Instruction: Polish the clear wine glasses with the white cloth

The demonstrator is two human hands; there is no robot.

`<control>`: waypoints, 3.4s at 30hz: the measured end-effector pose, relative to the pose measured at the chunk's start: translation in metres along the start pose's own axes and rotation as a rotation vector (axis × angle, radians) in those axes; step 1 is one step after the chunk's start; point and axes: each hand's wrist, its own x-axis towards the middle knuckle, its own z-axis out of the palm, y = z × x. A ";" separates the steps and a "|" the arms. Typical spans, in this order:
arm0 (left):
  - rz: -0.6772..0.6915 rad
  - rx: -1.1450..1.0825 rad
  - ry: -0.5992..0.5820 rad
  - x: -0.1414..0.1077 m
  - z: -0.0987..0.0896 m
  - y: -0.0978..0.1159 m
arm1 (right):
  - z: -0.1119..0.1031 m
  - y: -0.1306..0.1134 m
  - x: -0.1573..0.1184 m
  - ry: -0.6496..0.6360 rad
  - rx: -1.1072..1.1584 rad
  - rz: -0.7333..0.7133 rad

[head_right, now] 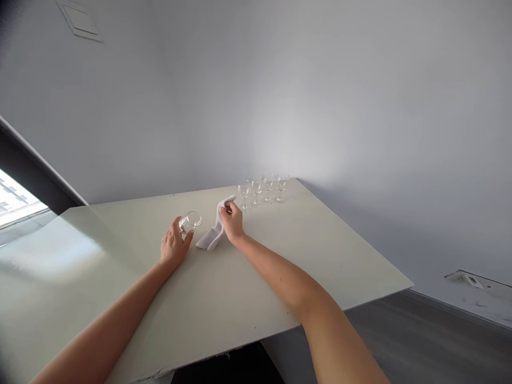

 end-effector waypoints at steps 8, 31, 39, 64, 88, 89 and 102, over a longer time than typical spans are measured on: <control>0.011 -0.047 -0.009 -0.005 0.000 0.011 | 0.023 -0.018 -0.040 -0.377 -0.337 -0.234; -0.138 -0.186 -0.139 -0.010 0.000 0.020 | 0.018 -0.012 -0.033 -0.353 -0.218 0.011; -0.150 -0.156 -0.065 -0.009 0.003 0.014 | 0.013 0.002 -0.018 -0.258 0.118 0.536; 0.153 -0.038 0.090 -0.011 0.002 0.009 | 0.008 -0.033 -0.028 -0.908 -0.499 0.052; 0.109 -0.858 -0.903 0.007 -0.033 0.012 | -0.017 -0.067 -0.007 -1.203 -0.641 0.179; 0.110 -0.870 -0.938 0.006 -0.034 0.014 | -0.018 -0.071 -0.006 -1.214 -0.658 0.175; 0.215 -0.106 -0.210 0.003 -0.031 0.015 | -0.005 -0.050 -0.018 -0.956 -0.608 0.086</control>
